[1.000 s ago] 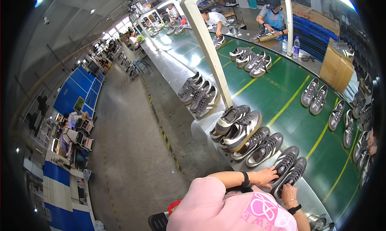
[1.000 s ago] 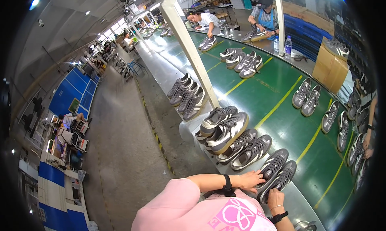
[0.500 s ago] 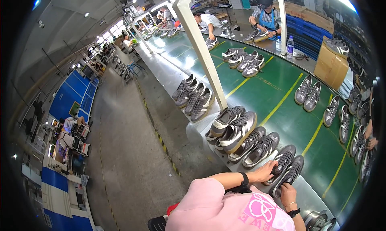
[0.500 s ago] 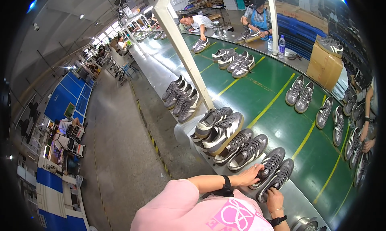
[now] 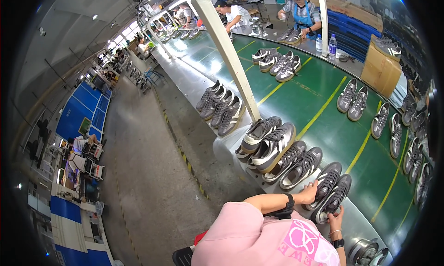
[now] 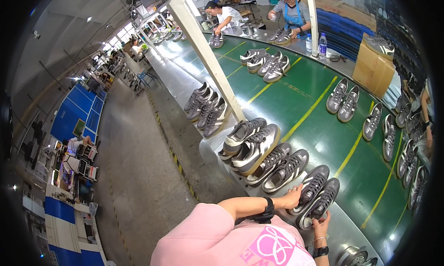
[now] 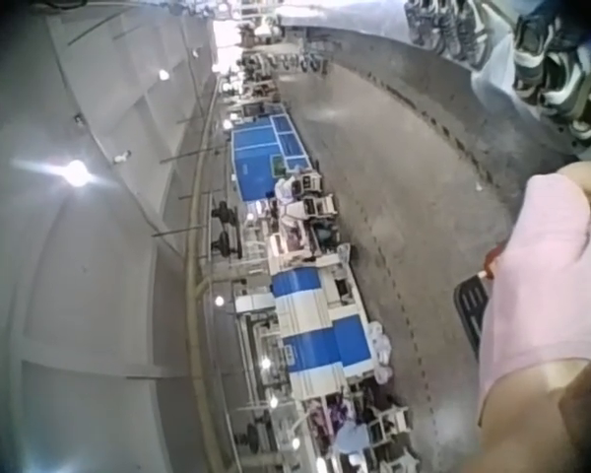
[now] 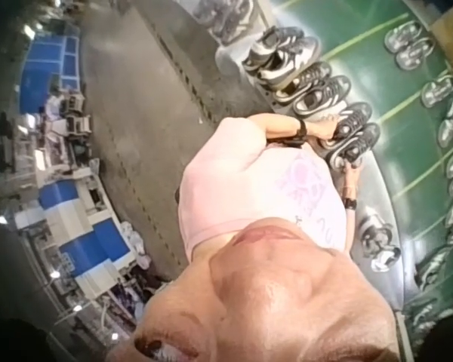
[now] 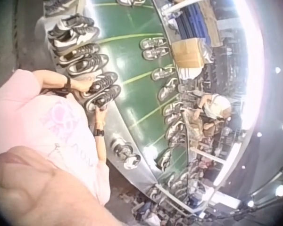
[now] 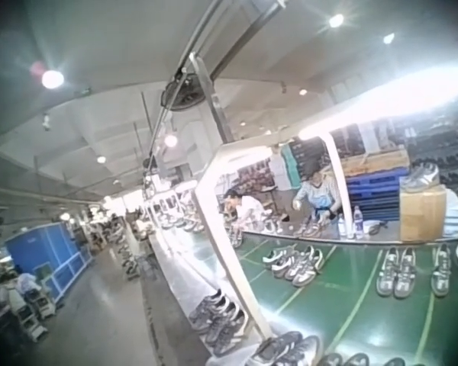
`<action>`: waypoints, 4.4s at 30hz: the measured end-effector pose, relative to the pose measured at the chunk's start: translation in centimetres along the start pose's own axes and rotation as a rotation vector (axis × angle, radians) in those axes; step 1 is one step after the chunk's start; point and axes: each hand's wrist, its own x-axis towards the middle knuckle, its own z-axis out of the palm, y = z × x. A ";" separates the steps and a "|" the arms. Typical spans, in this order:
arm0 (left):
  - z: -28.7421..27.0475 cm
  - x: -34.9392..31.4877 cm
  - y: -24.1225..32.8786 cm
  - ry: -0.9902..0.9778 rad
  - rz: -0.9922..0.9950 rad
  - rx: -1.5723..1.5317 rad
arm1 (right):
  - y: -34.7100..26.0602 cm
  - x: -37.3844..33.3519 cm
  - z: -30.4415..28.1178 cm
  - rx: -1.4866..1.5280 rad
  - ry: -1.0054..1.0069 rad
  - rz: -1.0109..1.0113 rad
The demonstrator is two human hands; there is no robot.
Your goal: Cleaning and inspecting shoes on an assembly line conveyor belt.
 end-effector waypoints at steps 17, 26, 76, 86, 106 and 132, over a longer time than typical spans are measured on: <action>-11.5 0.8 5.5 -0.042 0.084 -0.889 | -18.0 -3.0 -1.1 0.509 0.030 -0.243; -12.0 0.8 6.6 -0.126 0.089 -0.984 | -17.1 -2.4 -1.6 0.539 0.035 -0.240; -14.1 -10.3 10.2 -0.763 0.219 -0.581 | -21.9 -12.8 -3.2 -0.360 -0.039 -0.613; -12.8 -9.2 10.2 -0.606 0.340 -0.522 | -25.8 -9.7 0.2 -0.661 -0.359 -1.111; -11.7 -8.0 11.2 -0.666 0.395 -0.407 | -25.3 -9.0 0.5 -0.635 -0.350 -1.025; -12.9 -9.9 8.4 -0.740 0.242 -0.625 | -23.9 -11.1 -0.4 -0.364 -0.291 -0.809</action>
